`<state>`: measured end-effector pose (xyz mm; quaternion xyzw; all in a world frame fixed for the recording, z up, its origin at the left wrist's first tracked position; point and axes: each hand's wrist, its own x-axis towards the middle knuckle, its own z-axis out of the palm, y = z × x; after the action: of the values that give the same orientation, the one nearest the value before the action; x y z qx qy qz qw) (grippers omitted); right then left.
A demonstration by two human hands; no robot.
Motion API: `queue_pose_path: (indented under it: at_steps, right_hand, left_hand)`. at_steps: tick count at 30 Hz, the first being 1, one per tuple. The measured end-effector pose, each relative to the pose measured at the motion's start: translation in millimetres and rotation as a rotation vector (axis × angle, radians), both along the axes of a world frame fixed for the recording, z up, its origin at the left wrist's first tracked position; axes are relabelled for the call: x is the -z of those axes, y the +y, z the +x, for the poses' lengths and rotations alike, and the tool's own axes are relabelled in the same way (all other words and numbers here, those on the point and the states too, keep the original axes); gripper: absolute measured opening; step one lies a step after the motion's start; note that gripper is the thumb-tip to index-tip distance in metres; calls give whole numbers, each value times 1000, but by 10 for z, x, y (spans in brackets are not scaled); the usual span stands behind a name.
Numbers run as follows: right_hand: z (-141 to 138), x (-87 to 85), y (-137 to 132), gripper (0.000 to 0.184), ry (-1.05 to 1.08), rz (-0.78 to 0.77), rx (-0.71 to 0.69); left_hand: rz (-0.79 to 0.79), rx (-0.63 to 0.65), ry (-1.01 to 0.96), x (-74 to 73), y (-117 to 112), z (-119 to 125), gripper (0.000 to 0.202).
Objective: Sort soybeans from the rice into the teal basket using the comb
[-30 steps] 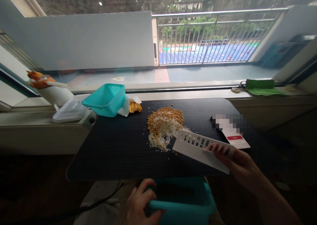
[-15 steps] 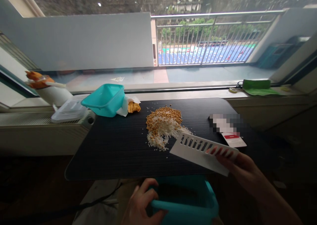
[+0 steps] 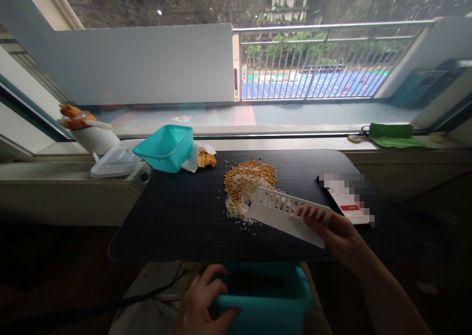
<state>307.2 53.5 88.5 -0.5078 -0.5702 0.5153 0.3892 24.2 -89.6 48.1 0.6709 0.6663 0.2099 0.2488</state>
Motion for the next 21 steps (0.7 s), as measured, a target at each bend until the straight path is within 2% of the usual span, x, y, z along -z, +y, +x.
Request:
queue_pose_path:
  at_steps: [7, 11, 15, 21]
  right_hand:
    - [-52, 10, 90, 41, 2, 39, 46]
    - [-31, -76, 19, 41, 9, -13, 37]
    - [-32, -143, -75, 43, 23, -31, 134]
    - [-44, -87, -60, 40, 18, -22, 122]
  left_hand:
    - [-13, -8, 19, 9, -17, -42, 10]
    - [-1, -18, 29, 33, -26, -77, 10]
    - [-29, -41, 18, 33, -19, -102, 9]
    - [-47, -56, 9, -15, -4, -89, 8]
